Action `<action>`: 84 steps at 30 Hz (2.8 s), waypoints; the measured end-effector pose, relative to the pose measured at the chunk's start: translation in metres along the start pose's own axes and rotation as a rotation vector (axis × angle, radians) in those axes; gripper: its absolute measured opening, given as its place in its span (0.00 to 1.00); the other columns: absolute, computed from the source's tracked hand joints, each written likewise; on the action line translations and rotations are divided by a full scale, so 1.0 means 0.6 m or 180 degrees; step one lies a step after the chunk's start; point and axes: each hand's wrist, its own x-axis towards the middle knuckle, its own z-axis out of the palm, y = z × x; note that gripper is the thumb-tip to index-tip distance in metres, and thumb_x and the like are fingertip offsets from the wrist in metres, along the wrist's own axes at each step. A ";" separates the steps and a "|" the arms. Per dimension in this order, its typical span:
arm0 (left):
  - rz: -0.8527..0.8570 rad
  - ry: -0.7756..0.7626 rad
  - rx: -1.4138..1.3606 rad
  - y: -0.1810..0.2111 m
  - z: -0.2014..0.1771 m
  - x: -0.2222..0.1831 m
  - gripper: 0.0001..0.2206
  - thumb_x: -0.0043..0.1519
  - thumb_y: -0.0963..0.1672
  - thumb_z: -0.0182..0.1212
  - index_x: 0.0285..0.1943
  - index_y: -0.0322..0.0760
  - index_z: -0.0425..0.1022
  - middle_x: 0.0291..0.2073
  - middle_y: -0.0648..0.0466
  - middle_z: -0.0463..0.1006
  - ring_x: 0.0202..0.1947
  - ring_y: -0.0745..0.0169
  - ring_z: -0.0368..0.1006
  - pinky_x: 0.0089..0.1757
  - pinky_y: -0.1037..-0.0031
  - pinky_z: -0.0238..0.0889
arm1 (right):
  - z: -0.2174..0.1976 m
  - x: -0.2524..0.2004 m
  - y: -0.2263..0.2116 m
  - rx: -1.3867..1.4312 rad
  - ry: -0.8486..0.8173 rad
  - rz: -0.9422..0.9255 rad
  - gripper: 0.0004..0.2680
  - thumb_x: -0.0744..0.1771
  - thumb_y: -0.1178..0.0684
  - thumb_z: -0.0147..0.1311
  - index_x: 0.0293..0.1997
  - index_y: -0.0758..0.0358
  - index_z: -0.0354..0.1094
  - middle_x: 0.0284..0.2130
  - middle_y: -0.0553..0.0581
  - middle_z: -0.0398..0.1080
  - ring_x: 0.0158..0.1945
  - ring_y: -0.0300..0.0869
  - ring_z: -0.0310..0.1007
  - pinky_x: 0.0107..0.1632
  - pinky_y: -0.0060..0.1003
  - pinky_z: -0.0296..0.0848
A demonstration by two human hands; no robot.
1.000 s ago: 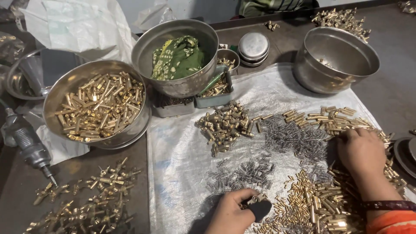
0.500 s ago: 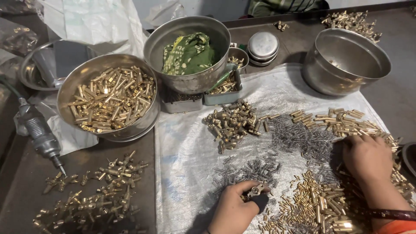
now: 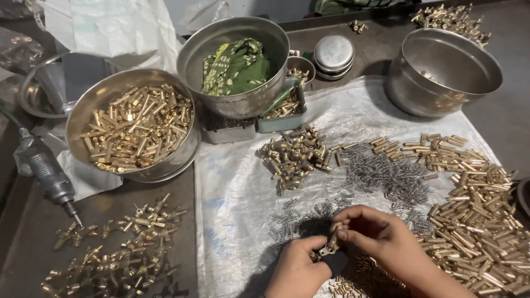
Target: The person picks brass cylindrical parts one at a time from a pile on the workbench, rubs or presses each part against a black foam pad, and places finished parts into a metal bowl, while another worker handles parts across the table.
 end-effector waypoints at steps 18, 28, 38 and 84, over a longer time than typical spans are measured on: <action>-0.0509 -0.0564 -0.1060 -0.027 -0.007 0.020 0.15 0.67 0.49 0.54 0.45 0.35 0.82 0.31 0.57 0.83 0.25 0.70 0.73 0.32 0.78 0.68 | -0.074 -0.003 0.037 -0.1593 0.0226 -0.1038 0.12 0.60 0.58 0.64 0.47 0.59 0.77 0.45 0.50 0.80 0.51 0.44 0.79 0.57 0.37 0.78; -0.0710 0.0438 -0.1992 -0.001 -0.020 0.024 0.21 0.67 0.51 0.53 0.37 0.27 0.80 0.26 0.49 0.81 0.23 0.61 0.74 0.30 0.71 0.69 | -0.032 -0.017 0.047 -0.3322 -0.0327 -0.1553 0.15 0.58 0.54 0.63 0.48 0.56 0.78 0.45 0.54 0.77 0.44 0.51 0.77 0.47 0.42 0.77; -0.1057 0.0267 -0.2397 0.002 -0.008 0.023 0.22 0.68 0.52 0.52 0.36 0.27 0.79 0.23 0.48 0.79 0.21 0.58 0.74 0.29 0.70 0.68 | -0.022 -0.020 0.031 -0.2879 0.0022 -0.1865 0.11 0.61 0.57 0.59 0.45 0.60 0.73 0.43 0.56 0.75 0.47 0.50 0.75 0.48 0.42 0.76; 0.1215 -0.1052 -0.1511 -0.395 -0.342 0.080 0.37 0.57 0.38 0.69 0.74 0.24 0.51 0.67 0.29 0.61 0.60 0.26 0.70 0.56 0.40 0.68 | -0.188 -0.064 0.238 -0.1963 0.1103 -0.1600 0.06 0.60 0.53 0.68 0.35 0.56 0.78 0.34 0.51 0.81 0.42 0.39 0.82 0.47 0.38 0.79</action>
